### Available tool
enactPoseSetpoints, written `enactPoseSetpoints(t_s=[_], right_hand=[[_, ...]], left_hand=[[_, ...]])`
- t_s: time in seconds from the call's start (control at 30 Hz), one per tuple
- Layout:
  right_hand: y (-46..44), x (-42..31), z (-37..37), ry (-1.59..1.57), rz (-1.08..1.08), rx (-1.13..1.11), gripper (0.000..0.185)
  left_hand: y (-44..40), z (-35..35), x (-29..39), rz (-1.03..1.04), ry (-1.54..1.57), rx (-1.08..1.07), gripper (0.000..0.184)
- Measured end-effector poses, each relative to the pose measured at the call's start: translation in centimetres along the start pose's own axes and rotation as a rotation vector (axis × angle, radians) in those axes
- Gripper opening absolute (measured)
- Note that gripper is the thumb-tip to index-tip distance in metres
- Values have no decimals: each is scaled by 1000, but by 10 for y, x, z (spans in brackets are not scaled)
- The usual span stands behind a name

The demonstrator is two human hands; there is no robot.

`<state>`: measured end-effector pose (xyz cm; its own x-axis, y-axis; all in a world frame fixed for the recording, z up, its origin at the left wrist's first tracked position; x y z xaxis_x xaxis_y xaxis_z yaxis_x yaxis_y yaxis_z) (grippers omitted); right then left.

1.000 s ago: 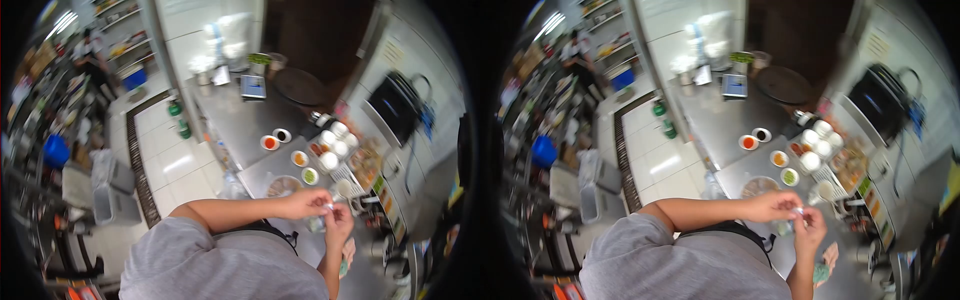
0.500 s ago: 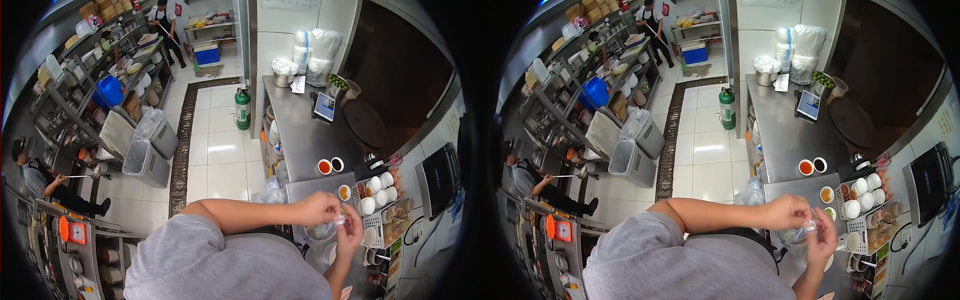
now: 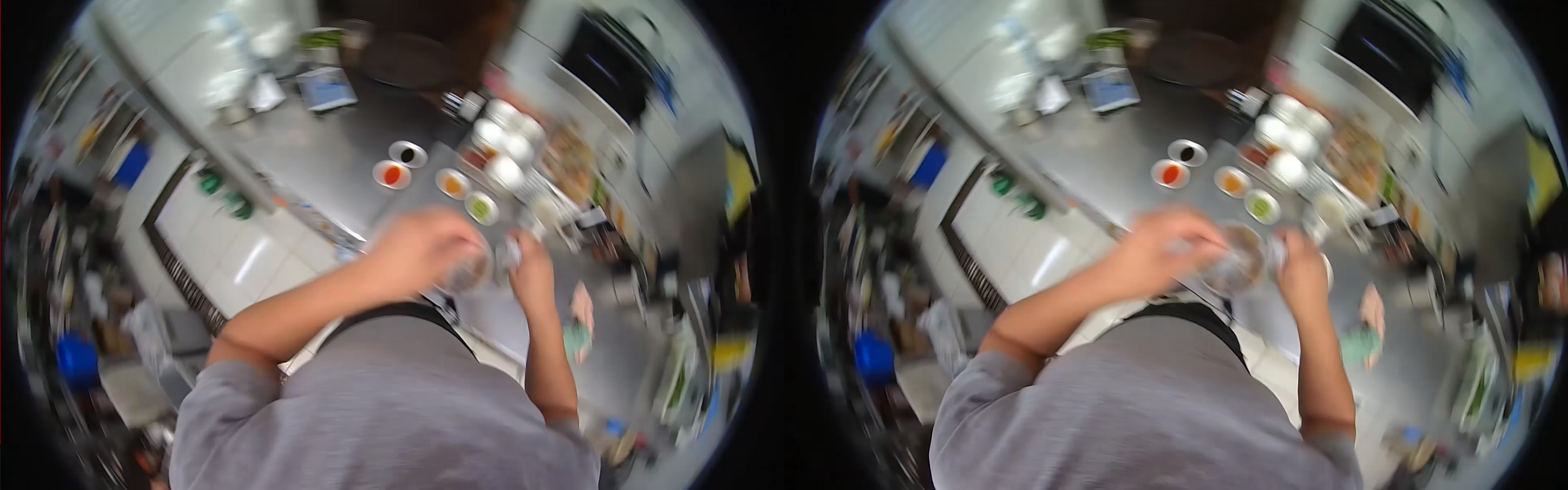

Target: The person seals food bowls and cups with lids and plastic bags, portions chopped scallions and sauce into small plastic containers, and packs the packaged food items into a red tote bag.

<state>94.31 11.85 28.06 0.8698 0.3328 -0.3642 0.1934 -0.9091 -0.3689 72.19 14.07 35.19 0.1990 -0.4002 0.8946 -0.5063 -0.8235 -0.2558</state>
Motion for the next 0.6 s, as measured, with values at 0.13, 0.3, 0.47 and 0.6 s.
enactPoseSetpoints(t_s=[0.13,0.3,0.47,0.6], right_hand=[[31,112,25,410,277,-20,28],[19,58,14,541,174,167,30],[104,-25,79,-674,558,-371,20],[193,-33,234,-418,393,-377,42]], left_hand=[[17,-48,-40,-162,41,4,9],[64,-38,-136,-457,-3,-196,19],[135,-28,-235,-749,-271,-619,27],[150,-14,-270,-796,-259,-679,27]])
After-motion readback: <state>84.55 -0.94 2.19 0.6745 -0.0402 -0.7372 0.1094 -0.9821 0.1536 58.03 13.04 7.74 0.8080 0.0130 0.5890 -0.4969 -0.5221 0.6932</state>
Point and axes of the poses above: each hand's wrist, its own y-axis away from the middle knuckle, its own z-axis out of the palm, x = y × z, the point moved 5 cm from there along -y, towards the middle knuckle, and after that the axes turned 9 degrees about -z, right-handed, at the moved point
